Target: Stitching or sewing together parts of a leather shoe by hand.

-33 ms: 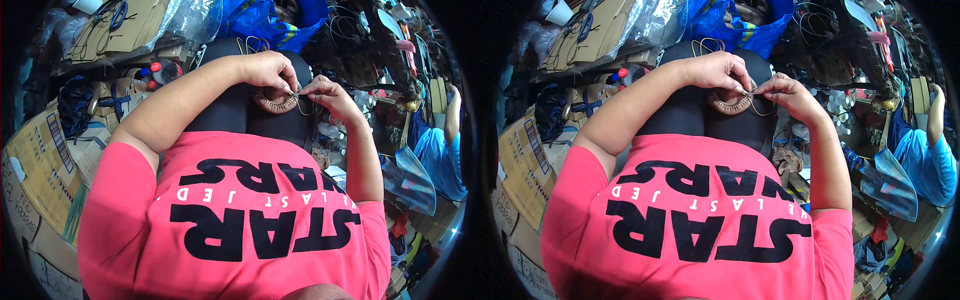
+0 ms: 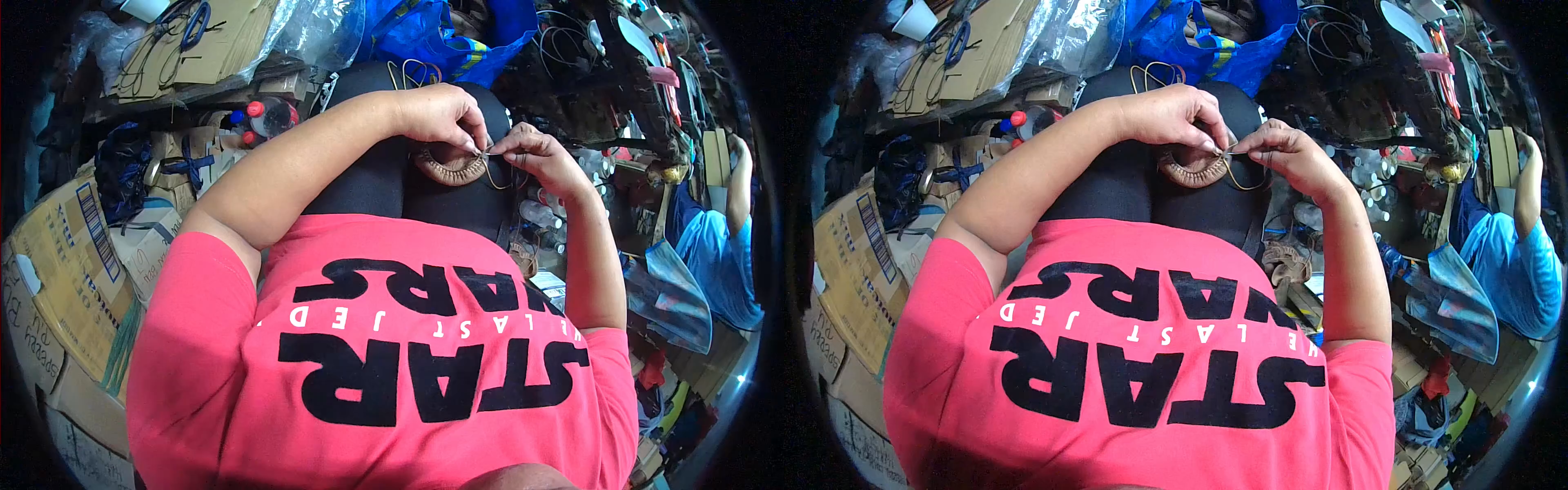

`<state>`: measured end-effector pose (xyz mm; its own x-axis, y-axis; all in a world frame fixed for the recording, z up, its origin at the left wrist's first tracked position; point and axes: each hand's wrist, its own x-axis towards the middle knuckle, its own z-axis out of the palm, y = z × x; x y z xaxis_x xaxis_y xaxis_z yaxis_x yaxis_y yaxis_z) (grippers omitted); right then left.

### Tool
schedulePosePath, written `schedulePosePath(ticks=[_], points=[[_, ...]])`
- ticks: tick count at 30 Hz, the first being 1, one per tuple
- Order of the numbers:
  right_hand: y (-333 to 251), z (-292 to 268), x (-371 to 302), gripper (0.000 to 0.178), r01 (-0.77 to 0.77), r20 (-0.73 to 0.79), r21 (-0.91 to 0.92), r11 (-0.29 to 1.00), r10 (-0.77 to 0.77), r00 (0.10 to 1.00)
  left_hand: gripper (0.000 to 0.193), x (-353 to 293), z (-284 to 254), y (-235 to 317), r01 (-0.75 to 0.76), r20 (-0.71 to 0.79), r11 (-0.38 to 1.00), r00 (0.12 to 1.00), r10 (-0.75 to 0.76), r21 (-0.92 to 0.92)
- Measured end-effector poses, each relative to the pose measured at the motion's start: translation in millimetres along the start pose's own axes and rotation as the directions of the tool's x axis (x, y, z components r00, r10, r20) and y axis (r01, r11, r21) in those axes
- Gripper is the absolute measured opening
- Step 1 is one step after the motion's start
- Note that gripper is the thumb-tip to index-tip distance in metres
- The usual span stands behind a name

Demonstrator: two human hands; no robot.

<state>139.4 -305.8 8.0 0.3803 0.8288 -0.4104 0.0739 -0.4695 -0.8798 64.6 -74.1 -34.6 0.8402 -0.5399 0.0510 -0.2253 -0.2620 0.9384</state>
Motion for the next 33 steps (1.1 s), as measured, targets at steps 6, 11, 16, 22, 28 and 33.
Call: schedulePosePath(ticks=[6, 11, 16, 22, 28, 33], points=[[2, 1, 4, 0.019, 0.020, 0.013, -0.050, 0.999, -0.020, 1.000, 0.017, 0, 0, 3, 0.111, 0.034, 0.993, 0.993, -0.110, -0.028], [-9, 31, -8, 0.018, 0.040, -0.202, -0.153, 0.987, -0.071, 0.977, 0.017, -15, 3, 11, 0.117, -0.185, 0.967, 0.980, -0.075, 0.225], [-11, 37, -24, 0.022, 0.065, -0.257, -0.353, 0.933, -0.163, 0.953, 0.017, -58, 13, 22, 0.150, -0.180, 0.737, 0.983, -0.039, 0.659], [-18, 61, -36, 0.029, 0.006, -0.311, -0.484, 0.875, -0.179, 0.934, 0.014, -76, 12, 39, 0.222, -0.466, 0.861, 0.885, 0.020, 0.457], [-12, 76, -42, 0.036, 0.013, -0.301, -0.741, 0.671, -0.349, 0.887, 0.029, -73, 37, 49, 0.193, -0.462, 0.934, 0.886, -0.035, 0.299], [-10, 81, -43, 0.038, 0.005, -0.304, -0.771, 0.637, -0.375, 0.876, 0.013, -65, 42, 43, 0.196, -0.486, 0.825, 0.867, 0.106, 0.530]])
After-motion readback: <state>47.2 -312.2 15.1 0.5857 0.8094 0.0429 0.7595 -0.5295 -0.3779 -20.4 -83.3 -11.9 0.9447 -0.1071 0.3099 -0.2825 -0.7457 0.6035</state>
